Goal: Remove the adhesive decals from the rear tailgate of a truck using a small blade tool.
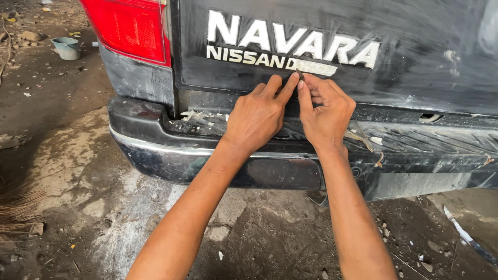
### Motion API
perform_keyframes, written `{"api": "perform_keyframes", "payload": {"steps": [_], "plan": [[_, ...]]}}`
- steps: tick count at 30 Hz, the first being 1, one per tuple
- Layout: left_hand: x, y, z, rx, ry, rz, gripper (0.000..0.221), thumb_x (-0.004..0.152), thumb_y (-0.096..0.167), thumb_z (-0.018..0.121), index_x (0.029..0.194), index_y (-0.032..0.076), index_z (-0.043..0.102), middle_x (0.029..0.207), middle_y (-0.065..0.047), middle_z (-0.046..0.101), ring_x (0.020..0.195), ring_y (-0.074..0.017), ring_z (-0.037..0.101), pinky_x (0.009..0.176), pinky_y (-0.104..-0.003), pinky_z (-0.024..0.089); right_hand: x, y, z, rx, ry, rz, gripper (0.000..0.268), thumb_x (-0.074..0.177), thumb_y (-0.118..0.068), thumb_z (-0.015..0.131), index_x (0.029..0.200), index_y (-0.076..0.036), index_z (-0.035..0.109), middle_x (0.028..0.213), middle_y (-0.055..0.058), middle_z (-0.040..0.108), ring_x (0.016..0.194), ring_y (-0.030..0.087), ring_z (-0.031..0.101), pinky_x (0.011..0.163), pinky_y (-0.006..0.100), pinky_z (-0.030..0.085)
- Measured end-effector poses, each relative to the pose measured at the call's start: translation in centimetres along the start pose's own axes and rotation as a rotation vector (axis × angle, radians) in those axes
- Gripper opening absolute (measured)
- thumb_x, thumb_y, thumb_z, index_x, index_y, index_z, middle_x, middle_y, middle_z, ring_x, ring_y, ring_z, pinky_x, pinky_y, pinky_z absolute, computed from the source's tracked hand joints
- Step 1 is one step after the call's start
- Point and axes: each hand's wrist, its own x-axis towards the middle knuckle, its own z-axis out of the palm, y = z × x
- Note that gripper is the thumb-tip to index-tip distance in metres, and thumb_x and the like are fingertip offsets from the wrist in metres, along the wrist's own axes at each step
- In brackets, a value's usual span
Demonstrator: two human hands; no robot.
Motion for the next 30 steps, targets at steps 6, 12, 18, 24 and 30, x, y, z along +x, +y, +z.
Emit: {"api": "perform_keyframes", "payload": {"steps": [6,12,18,24,30], "plan": [[-0.05,-0.19,0.28,0.001,0.013,0.011,0.062,0.086,0.009,0.065,0.147,0.008,0.053,0.105,-0.009,0.055,0.082,-0.0258,0.066,0.060,-0.040,0.057,-0.17,0.47,0.10,0.005,0.003,-0.033,0.012,0.100,-0.003,0.076,0.112,0.001,0.076,0.095,0.010,0.076,0.083,0.015,0.076,0.071,0.026,0.062],[-0.02,-0.09,0.21,0.013,0.012,0.004,0.061,0.087,0.007,0.065,0.147,0.009,0.054,0.105,-0.008,0.055,0.080,-0.0251,0.065,0.060,-0.039,0.057,-0.10,0.20,0.13,0.001,0.007,-0.048,0.011,0.100,-0.001,0.076,0.111,0.002,0.076,0.094,0.010,0.075,0.082,0.014,0.076,0.071,0.025,0.062],[0.08,-0.04,0.57,0.035,0.020,0.006,0.061,0.087,0.007,0.066,0.146,0.006,0.055,0.106,-0.008,0.055,0.080,-0.0250,0.065,0.059,-0.039,0.057,0.06,0.51,0.45,-0.013,0.025,-0.082,0.011,0.099,0.001,0.077,0.109,0.003,0.076,0.088,0.011,0.072,0.074,0.013,0.073,0.066,0.025,0.058],[0.12,0.17,0.53,0.022,0.022,0.000,0.058,0.088,0.008,0.065,0.145,0.006,0.056,0.105,-0.008,0.055,0.081,-0.0246,0.065,0.060,-0.039,0.057,0.14,0.73,0.25,0.010,0.021,-0.100,0.012,0.098,0.001,0.077,0.110,0.003,0.076,0.087,0.010,0.072,0.074,0.013,0.071,0.066,0.025,0.057],[0.10,0.30,0.13,0.027,0.019,0.006,0.058,0.088,0.009,0.065,0.145,0.008,0.056,0.104,-0.008,0.056,0.083,-0.0264,0.065,0.062,-0.041,0.057,0.12,0.70,0.14,0.008,0.028,-0.070,0.012,0.097,0.001,0.078,0.110,0.003,0.077,0.086,0.010,0.072,0.073,0.012,0.070,0.066,0.025,0.057]]}}
